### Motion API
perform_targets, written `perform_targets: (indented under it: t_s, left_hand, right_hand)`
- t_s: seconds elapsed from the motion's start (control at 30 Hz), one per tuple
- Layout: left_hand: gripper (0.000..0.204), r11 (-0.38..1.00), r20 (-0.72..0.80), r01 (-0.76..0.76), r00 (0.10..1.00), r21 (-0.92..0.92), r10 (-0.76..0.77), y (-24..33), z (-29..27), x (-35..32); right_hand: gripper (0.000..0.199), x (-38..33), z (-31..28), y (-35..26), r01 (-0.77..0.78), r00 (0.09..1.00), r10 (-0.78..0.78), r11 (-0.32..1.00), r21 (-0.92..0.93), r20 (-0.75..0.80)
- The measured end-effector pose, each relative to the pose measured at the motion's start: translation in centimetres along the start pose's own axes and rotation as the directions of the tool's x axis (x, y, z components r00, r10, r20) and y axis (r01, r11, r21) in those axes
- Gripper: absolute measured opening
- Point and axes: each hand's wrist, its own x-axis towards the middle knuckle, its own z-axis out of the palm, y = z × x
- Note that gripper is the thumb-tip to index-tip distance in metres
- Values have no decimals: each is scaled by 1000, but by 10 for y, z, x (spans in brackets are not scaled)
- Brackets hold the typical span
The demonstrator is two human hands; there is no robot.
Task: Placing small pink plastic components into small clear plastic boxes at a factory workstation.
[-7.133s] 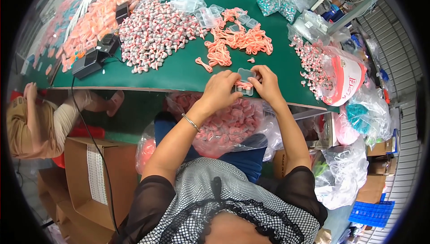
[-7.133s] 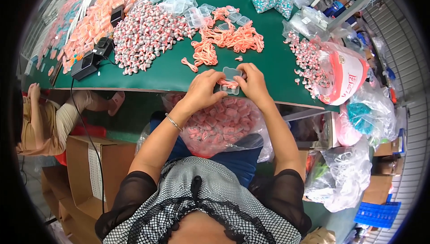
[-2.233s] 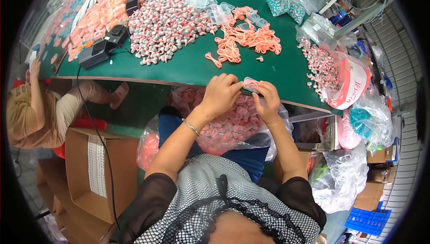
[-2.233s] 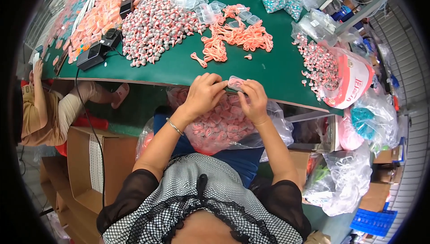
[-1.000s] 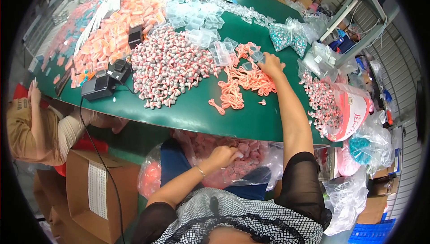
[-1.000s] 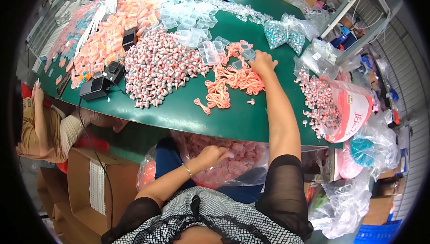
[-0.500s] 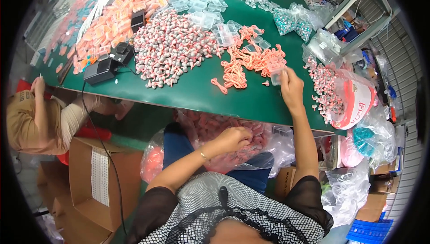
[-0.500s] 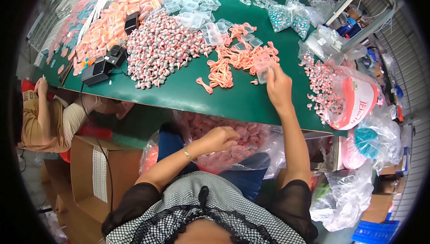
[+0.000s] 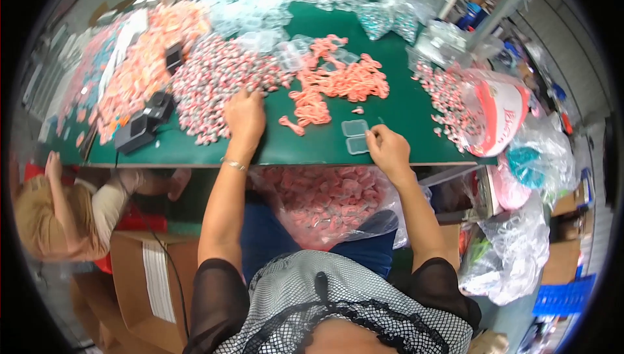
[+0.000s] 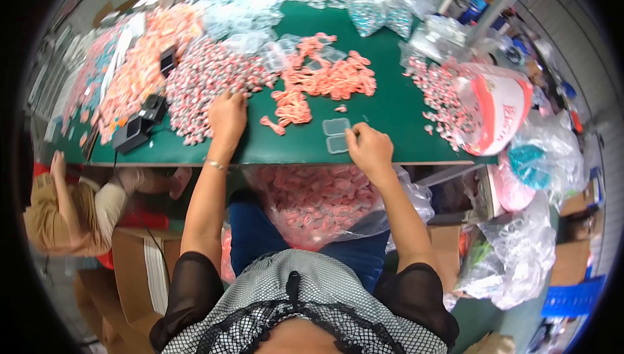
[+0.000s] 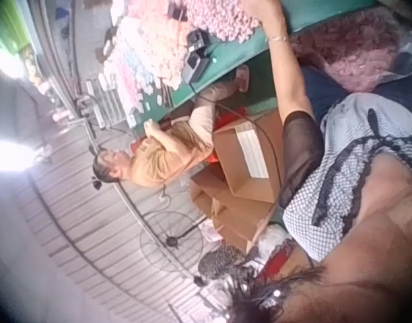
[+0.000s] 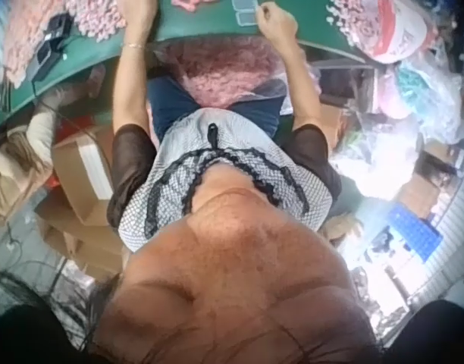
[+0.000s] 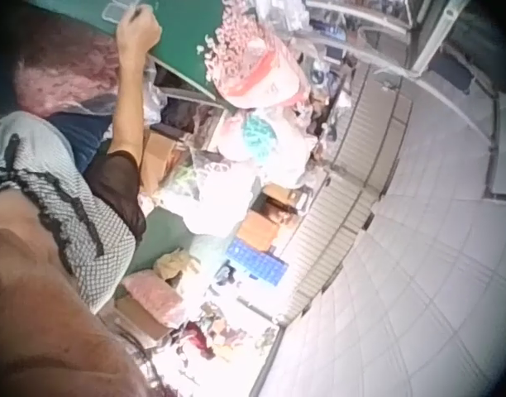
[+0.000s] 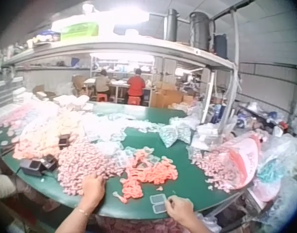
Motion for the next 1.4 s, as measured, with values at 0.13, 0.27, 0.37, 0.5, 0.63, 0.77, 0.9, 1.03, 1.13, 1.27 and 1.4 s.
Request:
perform_targets:
  t_s: [0.13,0.27,0.37,0.5,0.63,0.77,0.9,1.03,1.13,1.27,1.4]
  left_hand:
    - [16,907,47,123,992,-403,-114,16,-22,-12]
    - [24,952,244,184,962,-246,-123,42,-42,-24]
    - [23,952,220,173,968,-253,-117,38,-41,-29]
    - [13,900,200,154,977,-407,-77,35,-39,-33]
    - [11,842,229,129,973,-523,-8,32,-42,-38]
    - [11,831,217,136,976,-540,-18,31,-46,-43]
    - [12,812,204,144,978,-566,-31,31,-44,-44]
    - [12,753,195,190,977,-630,-83,36,-46,-41]
    - [12,629,169,250,968,-737,-187,39,-46,-44]
    - [12,414,246,273,962,-868,-118,89,-58,-41]
    - [12,468,360,307,932,-829,26,136,-47,-42]
  right_hand:
    - [11,17,-11,38,-26,992,42,991,129,-122]
    - [5,47,-22,112,-4,957,-42,988,-156,-287]
    - [12,73,-21,143,-97,969,31,961,-260,-246]
    - [17,117,-5,167,-54,980,-4,956,-289,-198]
    - [22,155,20,180,-111,981,47,930,-350,-186]
    - [22,176,36,168,-257,960,178,866,-430,-214]
    - [16,187,44,179,-297,948,201,836,-461,-247]
    - [11,185,33,192,-208,973,145,890,-407,-182]
    - [12,169,25,168,-55,980,-8,950,-307,-199]
    - [13,109,1,110,-270,963,219,788,554,157]
    - [7,28,-6,37,-193,978,50,601,776,204]
